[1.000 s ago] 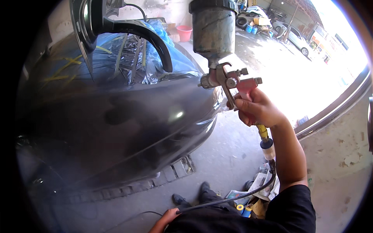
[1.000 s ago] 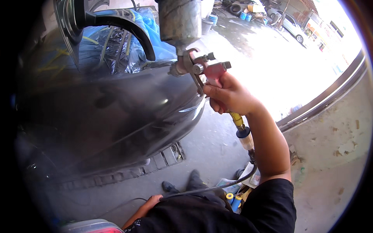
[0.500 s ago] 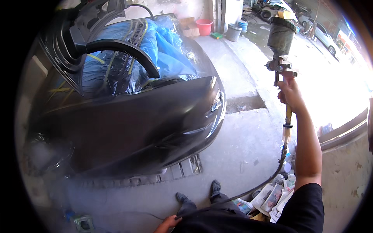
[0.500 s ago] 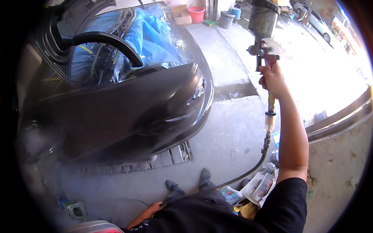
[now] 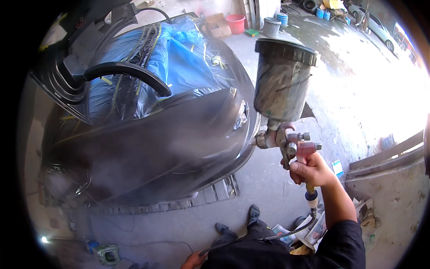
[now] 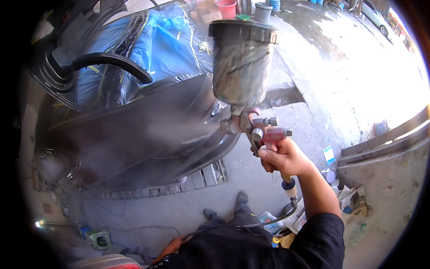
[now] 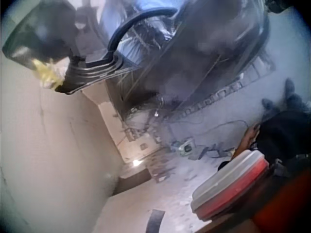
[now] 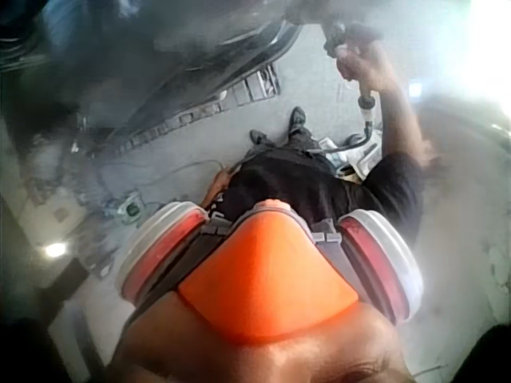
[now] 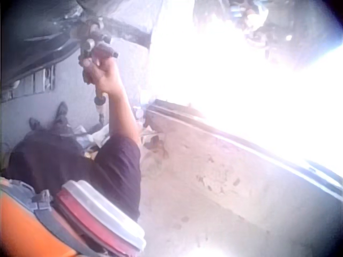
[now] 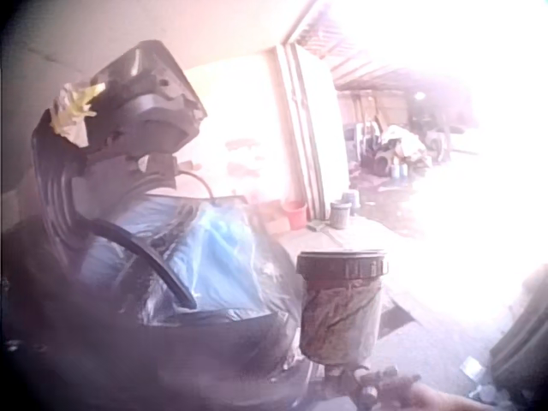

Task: The person applies a small scraper tool to the side of a car and then uses a spray gun to apply paint to the rear quarter panel and wheel well area.

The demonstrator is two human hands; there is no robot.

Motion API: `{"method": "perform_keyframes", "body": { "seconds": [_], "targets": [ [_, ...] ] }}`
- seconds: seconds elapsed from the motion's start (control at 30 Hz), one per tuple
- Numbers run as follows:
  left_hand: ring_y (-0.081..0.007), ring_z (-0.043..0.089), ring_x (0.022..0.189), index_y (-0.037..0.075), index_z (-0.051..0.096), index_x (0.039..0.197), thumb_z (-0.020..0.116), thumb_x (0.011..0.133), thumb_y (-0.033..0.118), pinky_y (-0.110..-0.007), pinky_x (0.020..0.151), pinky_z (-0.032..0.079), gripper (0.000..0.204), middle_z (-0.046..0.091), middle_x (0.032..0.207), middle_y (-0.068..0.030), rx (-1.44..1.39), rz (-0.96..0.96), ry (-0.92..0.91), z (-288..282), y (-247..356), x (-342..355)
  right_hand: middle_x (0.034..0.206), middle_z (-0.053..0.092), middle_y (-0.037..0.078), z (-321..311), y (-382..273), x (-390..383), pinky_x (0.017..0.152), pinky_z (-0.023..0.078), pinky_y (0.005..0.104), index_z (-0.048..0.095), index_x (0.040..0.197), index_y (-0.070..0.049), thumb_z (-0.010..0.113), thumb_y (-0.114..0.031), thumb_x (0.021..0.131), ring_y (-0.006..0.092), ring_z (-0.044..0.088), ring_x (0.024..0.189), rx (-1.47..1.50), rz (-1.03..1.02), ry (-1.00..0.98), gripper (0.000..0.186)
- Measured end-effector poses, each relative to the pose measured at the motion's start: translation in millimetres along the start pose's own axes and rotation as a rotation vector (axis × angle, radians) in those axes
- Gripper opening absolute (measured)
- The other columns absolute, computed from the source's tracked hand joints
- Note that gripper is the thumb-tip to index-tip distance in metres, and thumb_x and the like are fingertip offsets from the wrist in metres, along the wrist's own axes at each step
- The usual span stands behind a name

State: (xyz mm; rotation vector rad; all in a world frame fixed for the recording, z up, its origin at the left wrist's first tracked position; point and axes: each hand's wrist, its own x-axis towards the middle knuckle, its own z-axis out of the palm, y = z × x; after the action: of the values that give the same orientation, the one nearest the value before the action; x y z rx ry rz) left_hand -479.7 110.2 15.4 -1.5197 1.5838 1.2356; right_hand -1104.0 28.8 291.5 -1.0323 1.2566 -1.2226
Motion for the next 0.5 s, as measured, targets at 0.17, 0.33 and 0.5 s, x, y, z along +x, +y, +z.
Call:
{"method": "perform_keyframes", "body": {
  "seconds": [0.17, 0.33, 0.5],
  "targets": [
    [-0.0384, 0.059, 0.097, 0.007, 0.062, 0.102, 0.045, 0.084, 0.062, -0.044, 0.082, 0.045, 0.06, 0.064, 0.098, -0.0209, 0.063, 0.007, 0.033, -16.3, 46.7, -12.8, 0.056, 0.049, 0.0, -35.5, 23.2, 31.6, 0.042, 0.038, 0.0241, 0.05, 0.097, -0.003, 0.056, -0.016, 0.09, 0.0091, 0.048, 0.046, -0.102, 0.01, 0.159, 0.015],
    [-0.039, 0.058, 0.099, 0.004, 0.062, 0.099, 0.044, 0.083, 0.064, -0.044, 0.084, 0.044, 0.064, 0.063, 0.098, -0.0233, 0.071, 0.016, 0.101, -15.3, 70.2, -15.7, 0.055, 0.049, 0.0, -86.4, 31.7, 71.2, 0.041, 0.038, 0.0221, 0.046, 0.093, -0.006, 0.058, -0.019, 0.09, 0.0079, 0.048, 0.045, -0.168, -0.064, 0.444, 0.018],
    [-0.0384, 0.058, 0.1, 0.004, 0.062, 0.099, 0.044, 0.084, 0.062, -0.044, 0.084, 0.045, 0.063, 0.063, 0.099, -0.0234, 0.073, 0.002, 0.069, -11.0, 72.0, -14.6, 0.051, 0.049, 0.001, -89.1, 58.0, 86.8, 0.038, 0.035, 0.0237, 0.046, 0.077, -0.007, 0.057, -0.02, 0.091, 0.0089, 0.045, 0.041, -0.233, -0.133, 0.47, 0.022]
  ]
}}
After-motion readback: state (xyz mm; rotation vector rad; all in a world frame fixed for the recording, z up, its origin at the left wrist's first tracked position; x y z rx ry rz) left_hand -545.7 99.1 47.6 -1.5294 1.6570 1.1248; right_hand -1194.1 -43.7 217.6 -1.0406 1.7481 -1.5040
